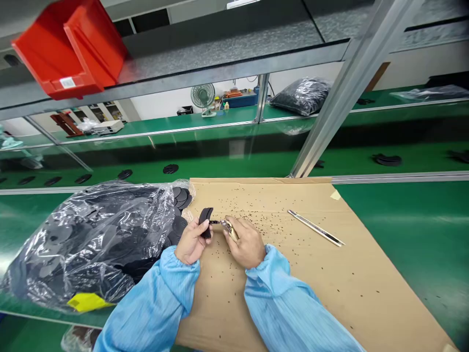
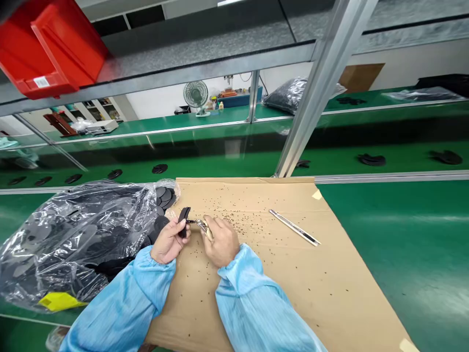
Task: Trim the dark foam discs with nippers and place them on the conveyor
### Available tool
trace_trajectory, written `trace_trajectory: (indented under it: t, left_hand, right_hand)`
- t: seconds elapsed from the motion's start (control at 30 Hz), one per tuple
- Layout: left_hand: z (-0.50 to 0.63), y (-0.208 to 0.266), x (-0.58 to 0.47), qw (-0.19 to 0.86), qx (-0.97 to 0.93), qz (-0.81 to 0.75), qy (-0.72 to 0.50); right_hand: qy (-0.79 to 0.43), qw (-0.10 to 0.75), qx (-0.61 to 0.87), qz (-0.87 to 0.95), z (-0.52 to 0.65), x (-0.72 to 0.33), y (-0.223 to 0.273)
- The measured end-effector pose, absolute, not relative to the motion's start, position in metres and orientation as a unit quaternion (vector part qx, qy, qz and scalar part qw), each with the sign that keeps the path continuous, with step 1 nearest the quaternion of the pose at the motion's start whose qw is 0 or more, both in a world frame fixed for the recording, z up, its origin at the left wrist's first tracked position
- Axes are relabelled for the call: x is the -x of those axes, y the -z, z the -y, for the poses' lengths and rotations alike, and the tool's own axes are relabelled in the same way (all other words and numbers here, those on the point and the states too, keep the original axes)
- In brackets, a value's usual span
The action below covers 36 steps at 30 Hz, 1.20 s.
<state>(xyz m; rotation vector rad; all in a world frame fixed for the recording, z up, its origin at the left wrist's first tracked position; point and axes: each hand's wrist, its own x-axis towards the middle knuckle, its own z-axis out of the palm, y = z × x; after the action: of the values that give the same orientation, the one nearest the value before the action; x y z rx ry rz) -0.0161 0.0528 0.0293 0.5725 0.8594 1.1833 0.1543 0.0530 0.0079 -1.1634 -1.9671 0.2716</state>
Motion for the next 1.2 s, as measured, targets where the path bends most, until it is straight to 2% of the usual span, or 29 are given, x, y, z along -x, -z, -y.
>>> trace_trajectory:
  t: [0.37,0.67,1.0,1.1,1.2]
  left_hand:
    - [-0.052,-0.027,0.019,0.716,-0.236,-0.381,-0.535]
    - [-0.051,-0.026,0.018,0.72,-0.227,-0.369,-0.543]
    - [-0.053,-0.019,0.018,0.72,-0.223,-0.354,-0.554]
    - [-0.054,-0.02,0.017,0.715,-0.222,-0.366,-0.552]
    - [-0.054,-0.023,0.015,0.7,-0.229,-0.384,-0.557]
  right_hand:
    - [-0.11,0.403,0.45,0.789,-0.052,-0.154,-0.01]
    - [-0.07,0.349,0.473,0.806,-0.052,-0.155,-0.011]
    - [-0.123,0.314,0.488,0.805,-0.053,-0.153,-0.011]
    - [-0.159,0.325,0.482,0.798,-0.052,-0.152,-0.009]
    - [-0.18,0.378,0.479,0.771,-0.051,-0.152,-0.008]
